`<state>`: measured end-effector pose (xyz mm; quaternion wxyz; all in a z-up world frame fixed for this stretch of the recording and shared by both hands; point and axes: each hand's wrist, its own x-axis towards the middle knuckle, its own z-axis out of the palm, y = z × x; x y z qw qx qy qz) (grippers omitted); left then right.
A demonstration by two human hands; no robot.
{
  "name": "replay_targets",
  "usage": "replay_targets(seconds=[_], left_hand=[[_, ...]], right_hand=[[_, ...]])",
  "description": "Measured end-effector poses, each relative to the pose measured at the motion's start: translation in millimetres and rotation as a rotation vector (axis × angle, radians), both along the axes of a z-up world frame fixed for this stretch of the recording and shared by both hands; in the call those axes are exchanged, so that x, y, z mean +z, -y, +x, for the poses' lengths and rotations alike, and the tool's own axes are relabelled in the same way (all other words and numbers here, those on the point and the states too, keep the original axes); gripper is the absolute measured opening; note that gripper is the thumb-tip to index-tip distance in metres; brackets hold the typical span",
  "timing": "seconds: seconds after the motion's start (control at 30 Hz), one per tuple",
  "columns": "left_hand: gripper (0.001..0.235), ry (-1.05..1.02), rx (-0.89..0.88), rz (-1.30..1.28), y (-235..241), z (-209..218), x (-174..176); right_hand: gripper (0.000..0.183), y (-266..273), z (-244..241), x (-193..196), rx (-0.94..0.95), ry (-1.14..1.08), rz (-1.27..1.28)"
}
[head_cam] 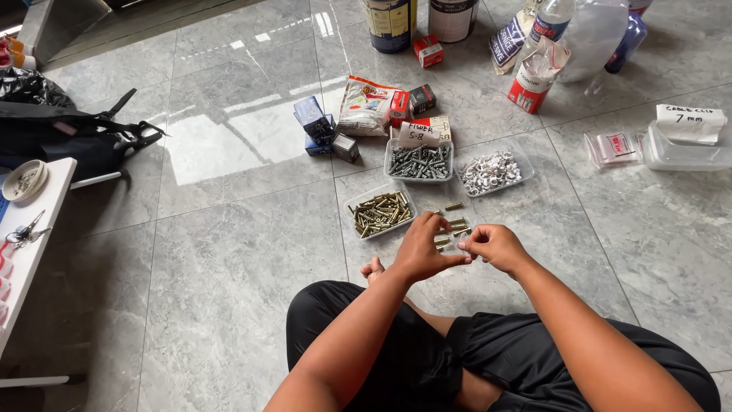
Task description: The person sits on the floor and assembles wall anchors by inserting white plastic sleeves into brass-colored metal tubes. They pick up the components from plastic containers and the floor, fit them together by hand, and place the assembled fasteners into a small plastic bag.
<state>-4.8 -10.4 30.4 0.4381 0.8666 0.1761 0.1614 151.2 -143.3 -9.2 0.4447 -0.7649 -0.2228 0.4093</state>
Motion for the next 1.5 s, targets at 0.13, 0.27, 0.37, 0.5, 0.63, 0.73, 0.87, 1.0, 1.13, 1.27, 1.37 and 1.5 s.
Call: replay_targets(seconds=[0.13,0.27,0.37,0.5,0.63,0.73,0.87,1.0,1.13,1.27,1.37,1.5], left_hand=[[0.041,-0.043,-0.046,-0.02,-4.2,2.3,2.8],[0.034,-0.152,-0.036,-0.214,-5.6,5.7,-16.6],[0.029,-0.201,-0.046,-0.293,-7.5,9.2,-30.0],[0.024,-0.323,-0.118,-0.348,-8.4,5.4,-25.7],[0.026,-0.385,-0.152,-0.323,-12.3,2.6,-22.4],[0.023,-0.408,-0.114,-0.169,-20.0,9.2,-31.9],[0.026,-0.416,-0.132,-0.037,-9.4,8.8,-19.0],[0.035,-0.381,-0.166,-0.003,-3.9,7.5,-13.3],[0.056,-0.144,-0.171,0.05,-1.1,0.6,2.7],[0.073,-0.205,-0.238,0.199,-0.6,3.2,-10.2],[0.041,-0.262,-0.227,0.206,-0.5,3.6,-22.3],[0.028,-0.401,-0.199,0.215,-5.5,6.4,-30.9]], right_hand=[[0.02,-3.3,-4.2,-4.7,-0.035,-0.121,0.102],[0.024,-2.3,-6.3,-5.5,-0.036,-0.237,0.173],[0.024,-1.6,-3.1,-9.3,-0.013,-0.248,0.192],[0.022,-0.8,-3.4,0.4,0.064,-0.242,0.095],[0.019,2.2,-0.4,-6.8,0.11,-0.224,0.005],[0.02,0.3,8.1,-21.3,0.158,-0.085,-0.053],[0.017,-3.5,0.4,-19.3,0.2,0.236,-0.156],[0.01,-5.6,-12.4,-6.7,0.175,0.303,-0.175],[0.013,-3.8,-0.8,-44.1,0.126,0.192,-0.191],[0.014,-1.8,-2.0,-43.7,0.033,-0.049,-0.057],[0.01,-1.1,1.5,-49.9,0.073,0.035,-0.077],[0.012,-4.8,-1.5,-31.9,0.12,0.16,-0.13]])
